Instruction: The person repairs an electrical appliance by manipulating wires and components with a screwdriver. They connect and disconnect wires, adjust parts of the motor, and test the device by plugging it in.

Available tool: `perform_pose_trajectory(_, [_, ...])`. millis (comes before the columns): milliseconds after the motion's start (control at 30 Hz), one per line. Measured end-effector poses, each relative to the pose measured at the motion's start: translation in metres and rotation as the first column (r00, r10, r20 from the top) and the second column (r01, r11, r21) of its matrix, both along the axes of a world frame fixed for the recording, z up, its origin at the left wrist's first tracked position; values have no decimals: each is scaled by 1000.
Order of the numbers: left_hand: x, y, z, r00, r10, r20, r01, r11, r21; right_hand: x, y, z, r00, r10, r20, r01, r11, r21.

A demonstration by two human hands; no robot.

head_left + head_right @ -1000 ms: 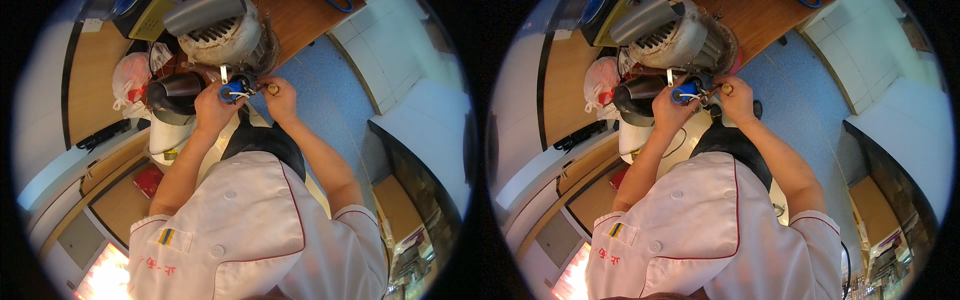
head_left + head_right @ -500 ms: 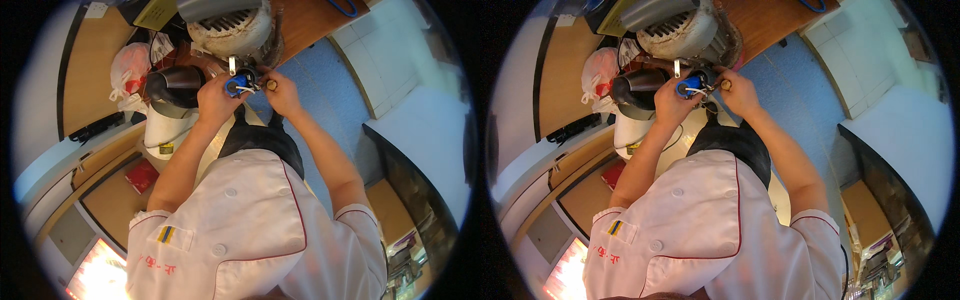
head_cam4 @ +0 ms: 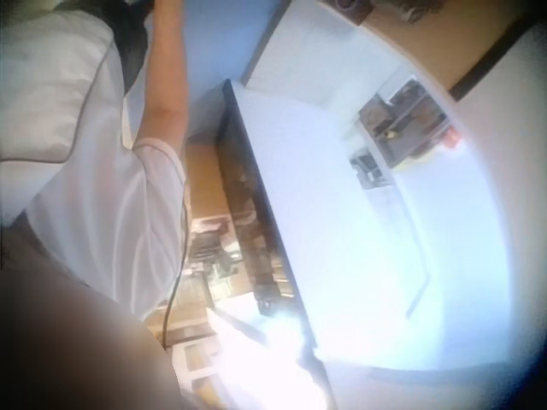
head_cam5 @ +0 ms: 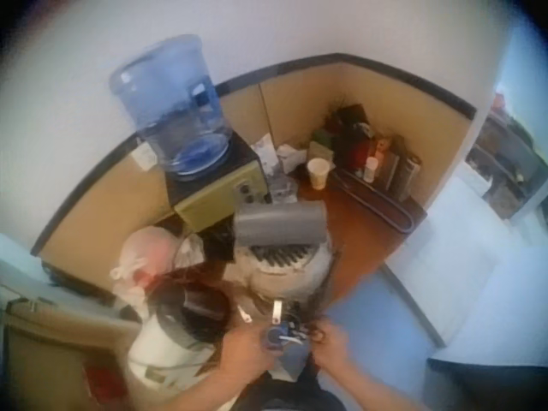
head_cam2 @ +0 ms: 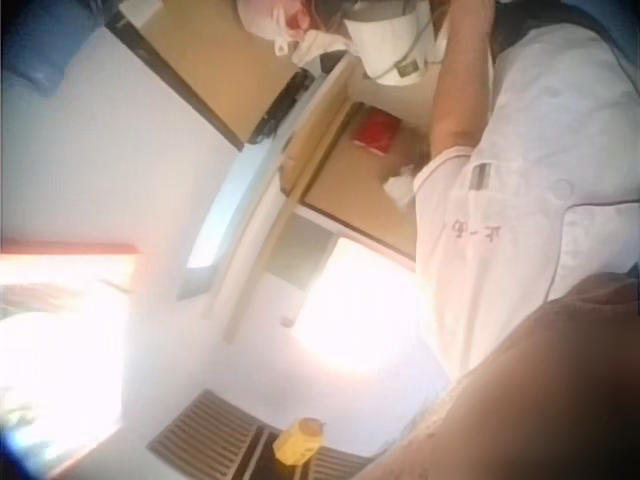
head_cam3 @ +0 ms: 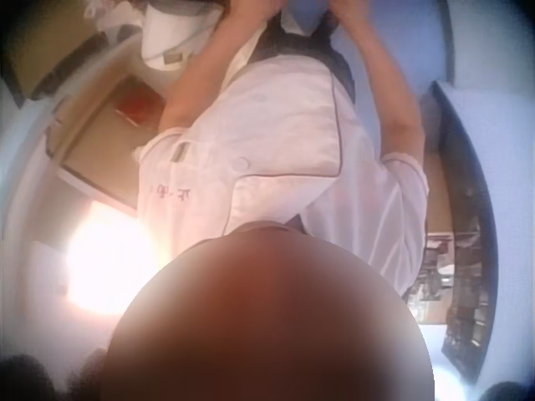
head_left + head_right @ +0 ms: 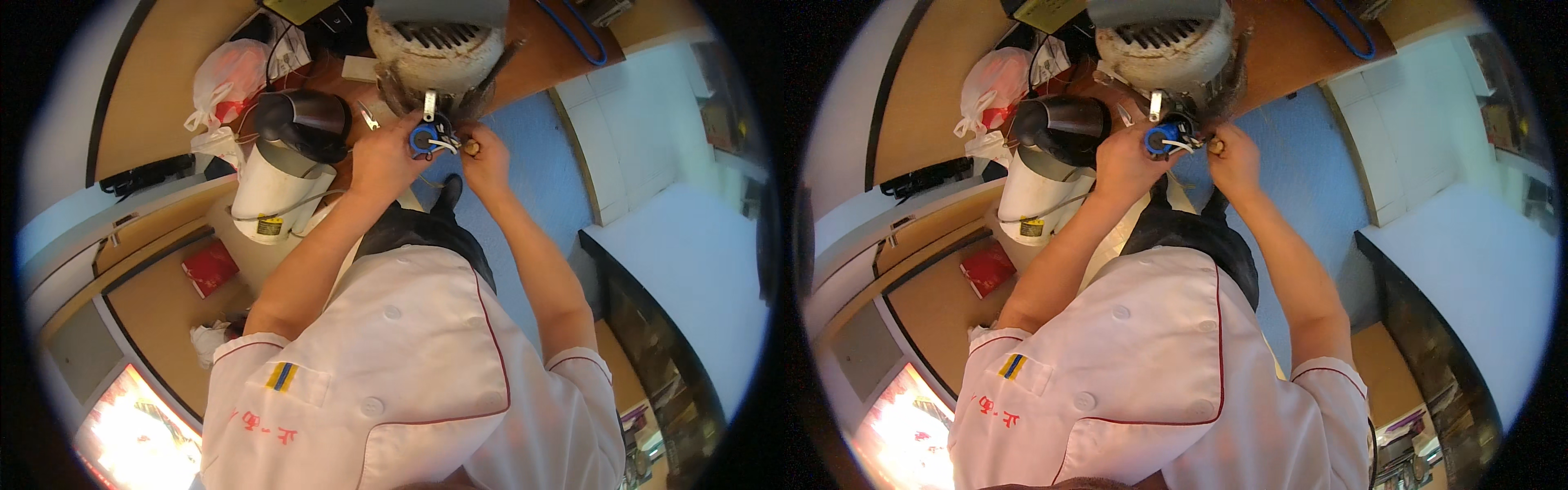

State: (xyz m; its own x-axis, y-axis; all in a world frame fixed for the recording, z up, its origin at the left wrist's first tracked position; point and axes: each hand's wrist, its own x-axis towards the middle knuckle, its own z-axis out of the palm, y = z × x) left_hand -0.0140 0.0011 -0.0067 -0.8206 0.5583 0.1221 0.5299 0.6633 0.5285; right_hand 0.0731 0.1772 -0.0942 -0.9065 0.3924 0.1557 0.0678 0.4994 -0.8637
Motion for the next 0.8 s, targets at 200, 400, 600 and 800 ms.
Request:
perform_pose_trajectory(200, [9,-2,1,999,43,9,-42,997,-70,-6,-9,-2,994,-109,-3,109,993,-50])
perform_pose_trajectory(400, [17,-1,2,978,105,179,-95,993,-67,-11,-5,-4,993,-114,44,118,987,-106])
perform_pose_trajectory(600, [20,-6,-10,932,97,350,-132,988,78,-14,-7,-6,992,-88,-93,76,990,-119])
perform_pose_trajectory(800, [17,-11,-27,925,56,377,-163,952,259,-4,-1,-19,990,-144,13,143,962,-233])
